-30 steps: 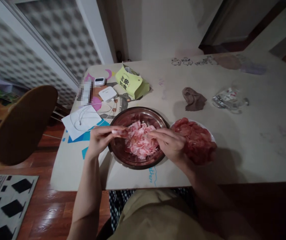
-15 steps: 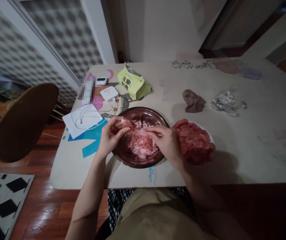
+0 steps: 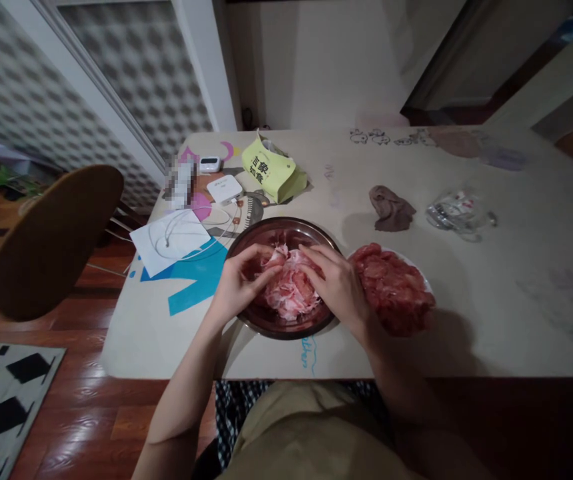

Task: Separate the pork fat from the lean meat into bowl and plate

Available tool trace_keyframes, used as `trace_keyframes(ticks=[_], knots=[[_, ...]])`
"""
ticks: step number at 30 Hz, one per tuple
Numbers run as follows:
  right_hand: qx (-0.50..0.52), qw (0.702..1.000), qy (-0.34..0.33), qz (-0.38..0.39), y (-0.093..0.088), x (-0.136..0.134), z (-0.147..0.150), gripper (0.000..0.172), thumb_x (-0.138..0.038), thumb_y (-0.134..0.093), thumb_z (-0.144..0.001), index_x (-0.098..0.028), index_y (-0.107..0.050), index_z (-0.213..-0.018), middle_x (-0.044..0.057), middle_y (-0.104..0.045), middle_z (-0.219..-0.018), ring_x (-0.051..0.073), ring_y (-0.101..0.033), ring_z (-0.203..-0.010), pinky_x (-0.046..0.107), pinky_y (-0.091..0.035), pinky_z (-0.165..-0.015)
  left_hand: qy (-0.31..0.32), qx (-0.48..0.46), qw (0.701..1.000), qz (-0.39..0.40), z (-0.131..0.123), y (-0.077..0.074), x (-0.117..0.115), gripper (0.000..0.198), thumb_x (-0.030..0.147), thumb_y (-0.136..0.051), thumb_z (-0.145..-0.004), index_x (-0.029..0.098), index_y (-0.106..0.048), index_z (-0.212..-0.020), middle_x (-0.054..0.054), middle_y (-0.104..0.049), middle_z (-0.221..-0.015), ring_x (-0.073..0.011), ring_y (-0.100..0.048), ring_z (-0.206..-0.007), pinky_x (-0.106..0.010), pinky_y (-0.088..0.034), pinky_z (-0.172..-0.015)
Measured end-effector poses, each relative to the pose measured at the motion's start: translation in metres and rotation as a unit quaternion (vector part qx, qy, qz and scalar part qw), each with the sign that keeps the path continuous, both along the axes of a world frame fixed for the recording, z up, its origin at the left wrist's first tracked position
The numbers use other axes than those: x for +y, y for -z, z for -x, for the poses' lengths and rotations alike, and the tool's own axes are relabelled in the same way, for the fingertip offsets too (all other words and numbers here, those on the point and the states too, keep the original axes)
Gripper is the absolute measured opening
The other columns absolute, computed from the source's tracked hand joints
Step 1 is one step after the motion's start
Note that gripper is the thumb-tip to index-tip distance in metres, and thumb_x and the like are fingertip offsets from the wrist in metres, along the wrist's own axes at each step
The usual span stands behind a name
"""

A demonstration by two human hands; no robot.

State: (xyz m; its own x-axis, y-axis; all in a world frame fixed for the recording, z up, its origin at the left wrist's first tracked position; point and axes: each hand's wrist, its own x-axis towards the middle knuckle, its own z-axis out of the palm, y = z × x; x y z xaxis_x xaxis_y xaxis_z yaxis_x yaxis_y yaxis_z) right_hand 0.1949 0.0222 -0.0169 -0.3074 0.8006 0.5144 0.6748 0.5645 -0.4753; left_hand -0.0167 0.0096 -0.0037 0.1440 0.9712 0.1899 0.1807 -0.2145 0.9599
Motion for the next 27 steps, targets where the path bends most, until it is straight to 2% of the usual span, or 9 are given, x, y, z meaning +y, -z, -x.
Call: trace_keyframes(ticks=[6,12,16,21,27], knots=[[0.068,0.990,-0.013,-0.126,-0.011,-0.012,0.008,0.034,-0.012,-0.064,-0.095,-0.022,-0.068,-0.128,0.006,-0.077,-0.109,0.016,-0.074,-0.101,0.031,-0.063,-0.094,-0.001,0.013,1.000,-0.011,-0.009,0.001,-0.007,0.020,0.030,-0.076,-0.088,0.019,-0.072,-0.104,-0.006,-0.076,-0.103,-0.0184,-0.072,-0.097,-0.028,-0.056,-0.091],[0.111,0.982,-0.043,-0.145,-0.016,-0.021,0.010,0.042,-0.007,-0.067,-0.091,-0.024,-0.067,-0.130,0.006,-0.077,-0.113,0.018,-0.074,-0.107,0.035,-0.063,-0.097,-0.009,0.066,0.994,-0.081,-0.013,-0.005,-0.012,0.014,0.024,-0.073,-0.089,0.020,-0.073,-0.103,-0.005,-0.076,-0.101,-0.0178,-0.071,-0.095,-0.029,-0.054,-0.091],[0.084,0.979,-0.079,-0.166,-0.014,-0.022,0.008,0.046,-0.007,-0.067,-0.092,-0.026,-0.064,-0.133,0.007,-0.075,-0.116,0.020,-0.071,-0.114,0.041,-0.064,-0.098,-0.027,0.114,0.981,-0.157,-0.013,-0.009,-0.013,0.014,0.019,-0.072,-0.087,0.020,-0.071,-0.102,-0.006,-0.075,-0.098,-0.0194,-0.069,-0.094,-0.032,-0.054,-0.089],[0.048,0.977,-0.103,-0.183,-0.011,-0.025,0.005,0.050,-0.009,-0.067,-0.092,-0.027,-0.060,-0.138,0.007,-0.074,-0.121,0.022,-0.067,-0.124,0.044,-0.063,-0.103,-0.029,0.149,0.961,-0.231,-0.013,-0.008,-0.014,0.016,0.020,-0.068,-0.089,0.021,-0.070,-0.105,-0.005,-0.075,-0.099,-0.0216,-0.069,-0.098,-0.038,-0.053,-0.095],[0.029,0.974,-0.097,-0.204,-0.009,-0.027,0.006,0.040,-0.012,-0.069,-0.092,-0.030,-0.067,-0.128,0.003,-0.075,-0.122,0.020,-0.068,-0.121,0.041,-0.064,-0.099,-0.024,0.157,0.952,-0.260,-0.015,-0.006,-0.014,0.019,0.019,-0.068,-0.090,0.022,-0.070,-0.109,-0.005,-0.075,-0.103,-0.0212,-0.068,-0.100,-0.038,-0.052,-0.097]])
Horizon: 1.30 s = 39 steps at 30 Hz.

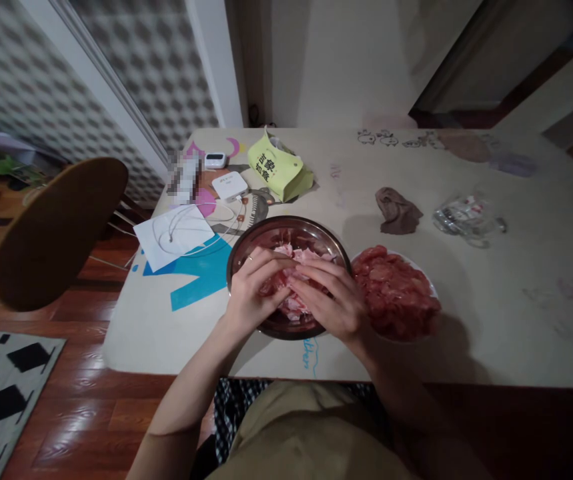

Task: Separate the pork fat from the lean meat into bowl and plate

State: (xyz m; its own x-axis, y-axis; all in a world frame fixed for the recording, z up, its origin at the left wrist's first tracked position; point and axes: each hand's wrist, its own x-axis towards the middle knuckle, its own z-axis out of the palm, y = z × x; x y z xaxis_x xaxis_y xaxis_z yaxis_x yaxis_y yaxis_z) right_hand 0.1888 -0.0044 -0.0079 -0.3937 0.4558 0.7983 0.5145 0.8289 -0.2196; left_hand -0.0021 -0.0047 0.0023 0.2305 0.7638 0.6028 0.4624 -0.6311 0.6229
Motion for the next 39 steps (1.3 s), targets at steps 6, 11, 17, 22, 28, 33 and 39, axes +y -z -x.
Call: trace_keyframes(ticks=[6,11,17,22,28,33,39], knots=[[0.021,1.000,0.012,0.006,-0.0033,0.0009,0.0038,0.031,-0.010,-0.069,-0.090,-0.024,-0.071,-0.118,0.004,-0.078,-0.109,0.020,-0.071,-0.112,0.041,-0.063,-0.098,-0.006,-0.022,1.000,0.017,0.0006,0.0008,-0.0005,0.034,0.017,-0.072,-0.086,0.021,-0.067,-0.119,-0.006,-0.075,-0.109,-0.0215,-0.069,-0.103,-0.037,-0.053,-0.098],[0.079,0.995,0.028,0.052,-0.0069,0.0016,0.0061,0.023,-0.009,-0.067,-0.091,-0.026,-0.072,-0.107,0.003,-0.079,-0.099,0.019,-0.074,-0.095,0.041,-0.064,-0.089,-0.007,-0.075,0.993,0.096,0.0004,0.0007,-0.0029,0.030,0.018,-0.071,-0.088,0.021,-0.069,-0.117,-0.007,-0.076,-0.115,-0.0202,-0.072,-0.106,-0.032,-0.056,-0.096],[0.082,0.995,0.045,0.028,-0.0064,0.0013,0.0038,0.032,-0.010,-0.072,-0.087,-0.025,-0.069,-0.116,0.003,-0.078,-0.104,0.020,-0.072,-0.104,0.041,-0.062,-0.092,-0.033,-0.065,0.991,0.113,0.0010,0.0017,-0.0023,0.021,0.023,-0.071,-0.090,0.021,-0.071,-0.111,-0.007,-0.078,-0.110,-0.0202,-0.073,-0.103,-0.032,-0.057,-0.095],[0.027,0.998,0.053,-0.009,-0.0025,-0.0012,0.0012,0.045,-0.014,-0.074,-0.087,-0.031,-0.066,-0.128,0.000,-0.078,-0.113,0.020,-0.070,-0.111,0.041,-0.061,-0.098,-0.029,-0.041,0.994,0.098,0.0010,0.0016,-0.0012,0.017,0.025,-0.070,-0.091,0.021,-0.071,-0.108,-0.007,-0.078,-0.107,-0.0208,-0.074,-0.100,-0.032,-0.058,-0.092],[0.013,0.998,0.056,-0.009,-0.0004,-0.0010,0.0013,0.045,-0.014,-0.074,-0.088,-0.031,-0.066,-0.128,0.001,-0.077,-0.114,0.020,-0.068,-0.114,0.041,-0.060,-0.102,-0.002,-0.023,0.996,0.084,-0.0001,-0.0003,-0.0013,0.015,0.021,-0.069,-0.091,0.019,-0.070,-0.106,-0.006,-0.077,-0.102,-0.0192,-0.073,-0.097,-0.030,-0.057,-0.090],[0.021,0.998,0.055,0.010,0.0017,-0.0015,0.0002,0.049,-0.015,-0.073,-0.089,-0.036,-0.064,-0.132,-0.002,-0.077,-0.116,0.019,-0.068,-0.115,0.040,-0.058,-0.102,-0.005,-0.027,0.995,0.099,0.0001,-0.0008,-0.0011,0.014,0.021,-0.069,-0.090,0.020,-0.070,-0.104,-0.006,-0.077,-0.100,-0.0199,-0.073,-0.095,-0.030,-0.057,-0.088],[0.028,0.998,0.051,0.013,-0.0016,-0.0022,0.0006,0.045,-0.016,-0.072,-0.090,-0.035,-0.065,-0.130,-0.004,-0.078,-0.114,0.018,-0.069,-0.113,0.039,-0.059,-0.101,-0.001,-0.039,0.993,0.110,0.0009,-0.0001,-0.0005,0.015,0.023,-0.072,-0.089,0.020,-0.071,-0.104,-0.007,-0.077,-0.102,-0.0204,-0.074,-0.096,-0.031,-0.058,-0.089]])
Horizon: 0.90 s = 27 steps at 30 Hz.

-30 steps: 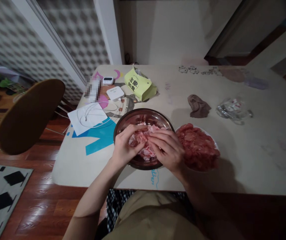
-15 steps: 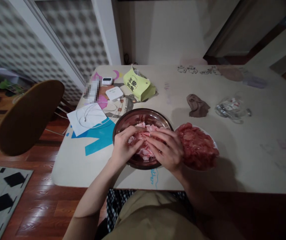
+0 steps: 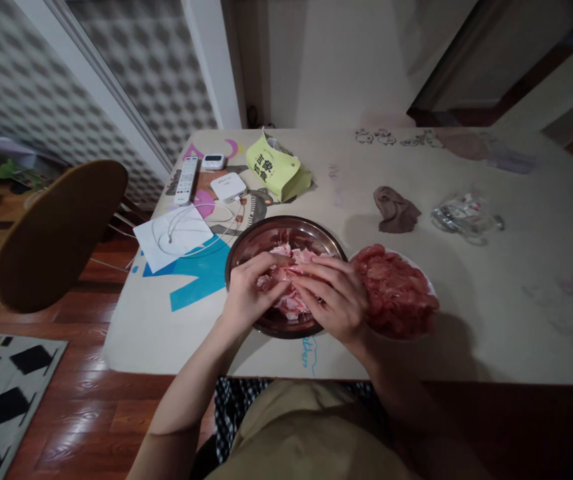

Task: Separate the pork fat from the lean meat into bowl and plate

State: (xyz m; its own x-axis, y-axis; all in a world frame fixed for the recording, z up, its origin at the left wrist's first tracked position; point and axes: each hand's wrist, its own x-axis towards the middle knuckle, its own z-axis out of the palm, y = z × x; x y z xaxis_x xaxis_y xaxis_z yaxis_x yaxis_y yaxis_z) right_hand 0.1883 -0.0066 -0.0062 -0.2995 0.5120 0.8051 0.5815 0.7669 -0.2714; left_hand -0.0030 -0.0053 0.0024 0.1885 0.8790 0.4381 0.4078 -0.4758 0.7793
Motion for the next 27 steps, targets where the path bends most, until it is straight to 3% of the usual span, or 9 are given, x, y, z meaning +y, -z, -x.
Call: trace_keyframes(ticks=[16,27], knots=[[0.015,1.000,-0.018,-0.018,-0.0005,0.0027,0.0024,0.023,-0.014,-0.072,-0.087,-0.027,-0.067,-0.105,0.000,-0.077,-0.110,0.018,-0.069,-0.109,0.038,-0.059,-0.101,-0.011,0.000,1.000,0.010,0.0006,-0.0011,0.0002,0.016,0.020,-0.073,-0.087,0.020,-0.073,-0.103,-0.006,-0.078,-0.101,-0.0197,-0.073,-0.096,-0.031,-0.057,-0.090],[0.024,0.999,-0.023,-0.024,0.0032,0.0024,0.0010,0.023,-0.010,-0.074,-0.085,-0.021,-0.066,-0.104,0.004,-0.077,-0.106,0.020,-0.070,-0.107,0.040,-0.061,-0.098,-0.025,0.000,1.000,0.002,0.0010,0.0002,-0.0003,0.017,0.018,-0.074,-0.087,0.019,-0.073,-0.104,-0.004,-0.078,-0.101,-0.0168,-0.073,-0.094,-0.028,-0.057,-0.090]])
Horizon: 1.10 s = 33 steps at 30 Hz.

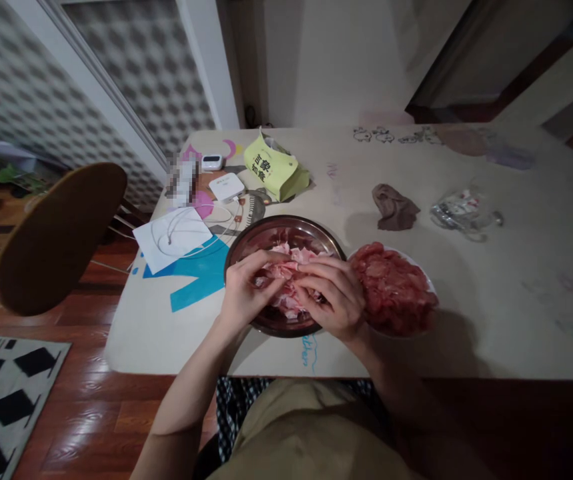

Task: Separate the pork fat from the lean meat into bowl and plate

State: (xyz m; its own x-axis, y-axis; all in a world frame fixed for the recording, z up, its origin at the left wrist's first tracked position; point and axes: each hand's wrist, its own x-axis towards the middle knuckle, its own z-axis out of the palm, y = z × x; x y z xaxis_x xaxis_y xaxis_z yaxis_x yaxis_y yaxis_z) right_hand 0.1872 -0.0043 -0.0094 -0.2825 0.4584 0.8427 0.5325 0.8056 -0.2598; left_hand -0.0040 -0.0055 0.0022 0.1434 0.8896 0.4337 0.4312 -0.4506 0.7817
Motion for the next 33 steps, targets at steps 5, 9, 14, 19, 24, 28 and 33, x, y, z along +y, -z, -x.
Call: trace_keyframes(ticks=[5,9,14,19,24,28,33], knots=[[-0.005,1.000,0.008,0.006,-0.0024,-0.0001,0.0013,0.031,-0.011,-0.075,-0.085,-0.022,-0.067,-0.113,0.003,-0.076,-0.106,0.020,-0.069,-0.108,0.041,-0.060,-0.101,0.013,0.003,1.000,-0.015,-0.0002,-0.0003,0.0007,0.016,0.020,-0.074,-0.088,0.019,-0.072,-0.104,-0.004,-0.078,-0.101,-0.0165,-0.073,-0.095,-0.027,-0.057,-0.089],[-0.028,1.000,0.011,0.004,-0.0031,-0.0006,0.0012,0.032,-0.012,-0.073,-0.088,-0.023,-0.067,-0.117,0.002,-0.076,-0.108,0.018,-0.068,-0.110,0.039,-0.059,-0.104,0.022,0.008,0.999,-0.024,0.0003,-0.0003,0.0011,0.017,0.018,-0.073,-0.088,0.019,-0.072,-0.105,-0.005,-0.077,-0.101,-0.0170,-0.073,-0.095,-0.027,-0.057,-0.089],[-0.033,0.999,0.019,-0.001,-0.0036,-0.0008,0.0013,0.025,-0.013,-0.071,-0.089,-0.023,-0.068,-0.111,0.001,-0.077,-0.107,0.018,-0.069,-0.109,0.037,-0.060,-0.101,0.024,0.017,0.999,-0.028,0.0004,-0.0001,0.0009,0.017,0.019,-0.072,-0.089,0.019,-0.072,-0.106,-0.005,-0.077,-0.102,-0.0169,-0.073,-0.096,-0.027,-0.057,-0.089],[-0.023,1.000,0.015,-0.003,-0.0035,-0.0009,0.0020,0.021,-0.011,-0.069,-0.088,-0.024,-0.068,-0.104,0.002,-0.077,-0.109,0.019,-0.070,-0.109,0.039,-0.060,-0.100,0.014,0.022,0.999,-0.027,-0.0004,-0.0008,0.0006,0.016,0.021,-0.073,-0.090,0.019,-0.072,-0.106,-0.005,-0.078,-0.102,-0.0170,-0.073,-0.096,-0.027,-0.057,-0.090],[-0.013,1.000,0.009,-0.003,0.0001,-0.0007,0.0008,0.022,-0.010,-0.070,-0.087,-0.023,-0.068,-0.105,0.003,-0.077,-0.107,0.020,-0.070,-0.108,0.040,-0.061,-0.098,-0.011,0.013,1.000,-0.016,-0.0002,-0.0012,0.0002,0.015,0.021,-0.071,-0.090,0.019,-0.073,-0.105,-0.006,-0.078,-0.105,-0.0187,-0.074,-0.097,-0.031,-0.059,-0.091],[-0.001,1.000,-0.007,-0.007,0.0030,-0.0002,-0.0007,0.027,-0.001,-0.067,-0.085,-0.020,-0.067,-0.104,0.004,-0.077,-0.099,0.019,-0.070,-0.103,0.038,-0.062,-0.093,-0.026,0.006,1.000,-0.010,-0.0002,-0.0016,0.0004,0.015,0.022,-0.071,-0.090,0.020,-0.074,-0.104,-0.006,-0.078,-0.107,-0.0188,-0.074,-0.098,-0.031,-0.060,-0.089],[-0.005,1.000,-0.020,0.007,0.0029,-0.0001,-0.0003,0.033,-0.002,-0.055,-0.091,-0.022,-0.067,-0.114,0.003,-0.078,-0.103,0.019,-0.071,-0.105,0.039,-0.062,-0.092,-0.031,-0.002,0.999,-0.017,-0.0007,-0.0015,0.0009,0.015,0.022,-0.071,-0.090,0.020,-0.074,-0.105,-0.007,-0.078,-0.107,-0.0187,-0.074,-0.099,-0.031,-0.060,-0.090]])
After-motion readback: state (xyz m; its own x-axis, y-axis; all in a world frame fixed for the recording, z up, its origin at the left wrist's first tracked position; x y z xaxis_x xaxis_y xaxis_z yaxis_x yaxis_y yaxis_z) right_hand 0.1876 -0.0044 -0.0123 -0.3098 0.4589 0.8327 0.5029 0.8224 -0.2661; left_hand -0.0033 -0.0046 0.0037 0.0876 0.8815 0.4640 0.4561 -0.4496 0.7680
